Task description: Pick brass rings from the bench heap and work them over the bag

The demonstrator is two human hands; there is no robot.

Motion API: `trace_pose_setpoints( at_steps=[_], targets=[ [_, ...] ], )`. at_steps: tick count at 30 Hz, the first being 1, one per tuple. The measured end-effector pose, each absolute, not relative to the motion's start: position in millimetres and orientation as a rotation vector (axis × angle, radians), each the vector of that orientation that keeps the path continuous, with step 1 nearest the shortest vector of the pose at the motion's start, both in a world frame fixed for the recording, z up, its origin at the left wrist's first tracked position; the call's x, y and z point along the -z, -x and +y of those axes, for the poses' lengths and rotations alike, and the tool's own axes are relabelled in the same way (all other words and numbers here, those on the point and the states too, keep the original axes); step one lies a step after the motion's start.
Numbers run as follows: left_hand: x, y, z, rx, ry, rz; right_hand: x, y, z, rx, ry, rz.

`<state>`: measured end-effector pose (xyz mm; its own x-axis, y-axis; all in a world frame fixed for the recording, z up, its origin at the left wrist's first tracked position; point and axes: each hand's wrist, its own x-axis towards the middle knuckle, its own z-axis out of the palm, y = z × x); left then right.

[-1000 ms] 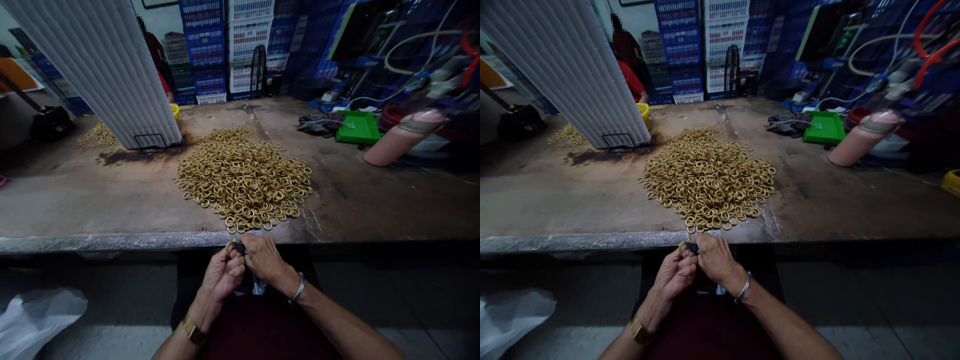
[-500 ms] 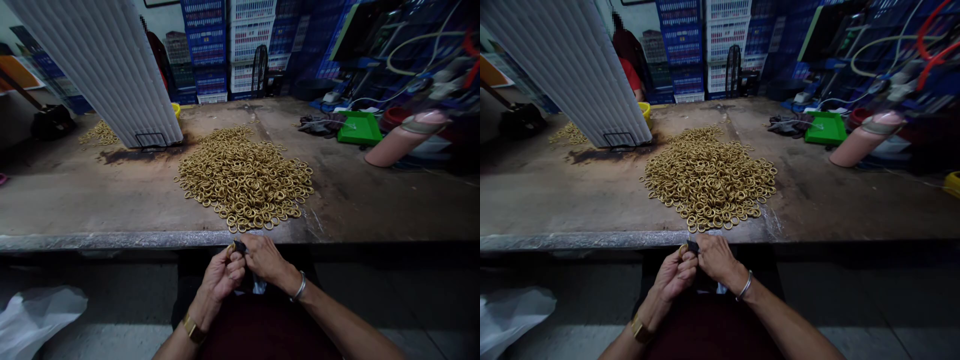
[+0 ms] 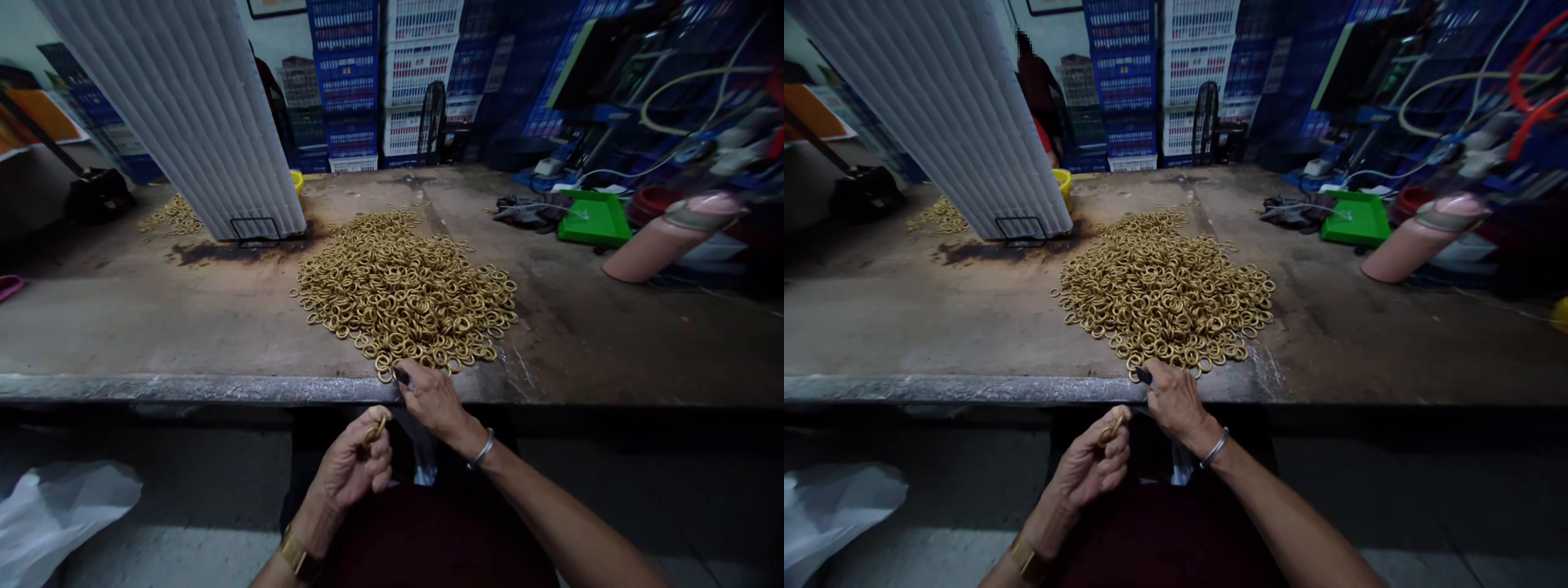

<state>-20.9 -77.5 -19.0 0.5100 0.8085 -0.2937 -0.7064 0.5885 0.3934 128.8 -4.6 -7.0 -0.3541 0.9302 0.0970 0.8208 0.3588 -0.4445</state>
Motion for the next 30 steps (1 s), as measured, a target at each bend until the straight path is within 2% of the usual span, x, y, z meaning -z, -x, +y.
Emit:
trace_pose_setpoints(
  at_steps=[17,21,24,30],
  targets=[
    [16.1,32.2,-62.2,-1.128,-0.051,0.645,2.0,-94.9,8.8,-0.233,1.719,-2.498],
    [8.9,29.4,-50.6,-1.200,-0.210,0.774,4.4,-100.9,11.6,-0.302,1.676,-2.402],
    [2.4,25.8,-39.0,-1.260,-0.417,0.908,3.2,-109.1,16.5,-0.543,1.541,-2.174],
    [-1.6,12.9,-21.8,-1.249,-0.744,1.000,-6.7,-126.4,12.7,-1.574,1.196,-1.344]
  ],
)
